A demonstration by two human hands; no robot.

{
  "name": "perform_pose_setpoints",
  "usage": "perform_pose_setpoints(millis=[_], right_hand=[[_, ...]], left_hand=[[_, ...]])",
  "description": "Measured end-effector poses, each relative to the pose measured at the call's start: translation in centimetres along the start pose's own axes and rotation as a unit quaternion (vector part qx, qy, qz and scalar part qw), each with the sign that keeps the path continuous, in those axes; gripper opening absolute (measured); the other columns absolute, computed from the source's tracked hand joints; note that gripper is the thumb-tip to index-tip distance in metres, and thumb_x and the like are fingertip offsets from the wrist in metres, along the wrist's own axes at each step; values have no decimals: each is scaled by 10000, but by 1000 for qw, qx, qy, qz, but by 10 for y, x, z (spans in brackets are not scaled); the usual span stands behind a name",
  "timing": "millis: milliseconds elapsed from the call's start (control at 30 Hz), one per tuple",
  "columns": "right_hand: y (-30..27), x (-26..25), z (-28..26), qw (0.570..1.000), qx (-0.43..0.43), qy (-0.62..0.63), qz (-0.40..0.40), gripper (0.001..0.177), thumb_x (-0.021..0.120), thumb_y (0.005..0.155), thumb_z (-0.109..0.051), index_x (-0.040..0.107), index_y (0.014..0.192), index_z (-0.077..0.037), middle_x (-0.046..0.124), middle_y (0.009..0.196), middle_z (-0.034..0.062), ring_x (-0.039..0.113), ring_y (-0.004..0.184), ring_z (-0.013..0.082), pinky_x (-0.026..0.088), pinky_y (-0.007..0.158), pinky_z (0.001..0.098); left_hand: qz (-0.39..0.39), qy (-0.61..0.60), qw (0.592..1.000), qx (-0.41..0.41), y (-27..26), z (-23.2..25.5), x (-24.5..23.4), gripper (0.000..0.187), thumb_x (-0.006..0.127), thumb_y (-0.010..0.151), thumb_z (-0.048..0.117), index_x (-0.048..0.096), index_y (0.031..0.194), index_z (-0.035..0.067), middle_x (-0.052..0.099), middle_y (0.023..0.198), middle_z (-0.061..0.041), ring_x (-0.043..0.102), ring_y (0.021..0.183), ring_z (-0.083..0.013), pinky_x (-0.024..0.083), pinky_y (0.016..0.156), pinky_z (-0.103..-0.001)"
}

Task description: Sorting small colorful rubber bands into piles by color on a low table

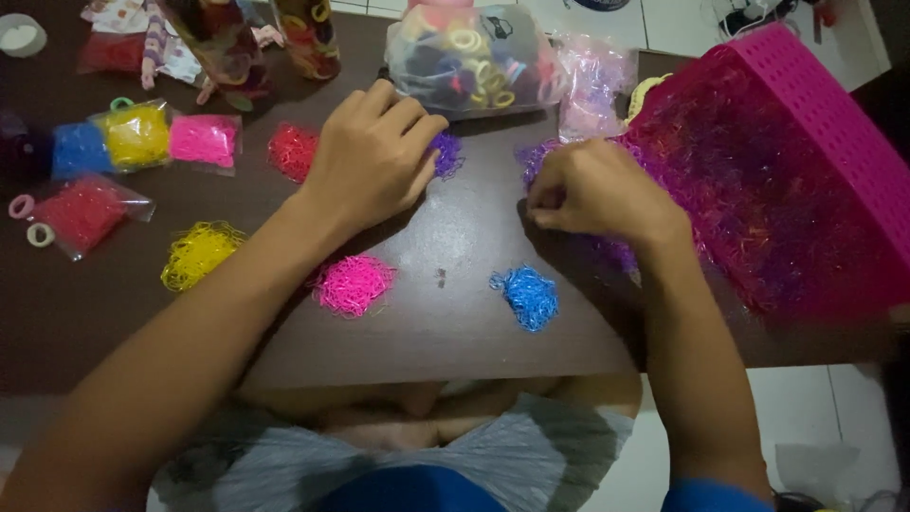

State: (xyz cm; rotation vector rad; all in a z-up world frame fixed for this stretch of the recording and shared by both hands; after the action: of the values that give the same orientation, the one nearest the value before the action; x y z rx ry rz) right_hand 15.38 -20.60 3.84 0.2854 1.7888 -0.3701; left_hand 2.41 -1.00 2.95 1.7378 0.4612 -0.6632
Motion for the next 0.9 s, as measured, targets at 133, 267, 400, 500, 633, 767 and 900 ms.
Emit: perform_pose_setpoints(millis=[133,267,400,500,633,767,900], right_hand=[[1,2,-11,1000,-8,-25,-8,174,809,670,-23,814,831,-89,795,890,60,714,653,210,596,638,324],[-2,11,-8,990,-13,70,-118,201,806,712,-53,812,911,-77,821,910,83,740,619,185,619,524,250],[-5,4,-9,981,-105,136,-89,210,712,735,14,808,905,-64,830,871,80,736,578,158,601,483,232],[-12,-9,-19,984,-117,121,-52,279,764,752,-46,786,1028,-80,814,919,79,717,583,149,544,466,221],[-48,5,-62,990,-112,77,-36,519,805,793,-371,695,1201,-70,727,1138,121,686,1064,297,556,941,485],[-77,33,-105,990,-90,48,99,698,829,778,-400,615,1366,-89,569,1426,150,524,1322,338,440,1085,464],[-87,50,-116,971,-47,45,230,454,798,815,-204,693,1218,-23,654,1311,126,585,1283,339,471,1085,449]], left_hand=[[11,-11,1000,0,1,-1,-2,204,799,865,147,751,1047,69,691,962,-47,544,848,-197,454,706,-295],[-1,4,1000,-1,0,1,-1,209,806,877,171,758,1062,87,706,973,-39,544,844,-180,443,699,-286],[4,4,1000,-4,0,2,-1,195,792,881,168,758,1057,90,711,975,-31,557,852,-180,440,712,-286],[21,-8,1000,-4,0,1,-4,212,799,861,158,757,1052,77,699,973,-41,556,853,-199,446,713,-299],[-4,14,1000,-3,0,-4,1,234,805,871,199,755,1080,105,700,974,-33,543,846,-178,443,693,-291],[22,-16,1000,-1,-2,2,-2,219,775,869,179,736,1062,81,685,987,-48,561,878,-218,459,745,-310],[24,-31,999,-3,-3,4,-1,228,768,867,177,732,1066,72,681,1006,-60,566,899,-229,468,757,-320]])
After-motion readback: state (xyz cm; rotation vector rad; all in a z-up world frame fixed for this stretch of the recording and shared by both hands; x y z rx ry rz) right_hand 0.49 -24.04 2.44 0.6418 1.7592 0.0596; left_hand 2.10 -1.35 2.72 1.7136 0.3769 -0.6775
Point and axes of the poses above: each hand's wrist, its own y-axis towards the middle knuckle, its own x-axis out of the palm, z = x × y, the point moved 4 cm from there along y, towards the middle knuckle
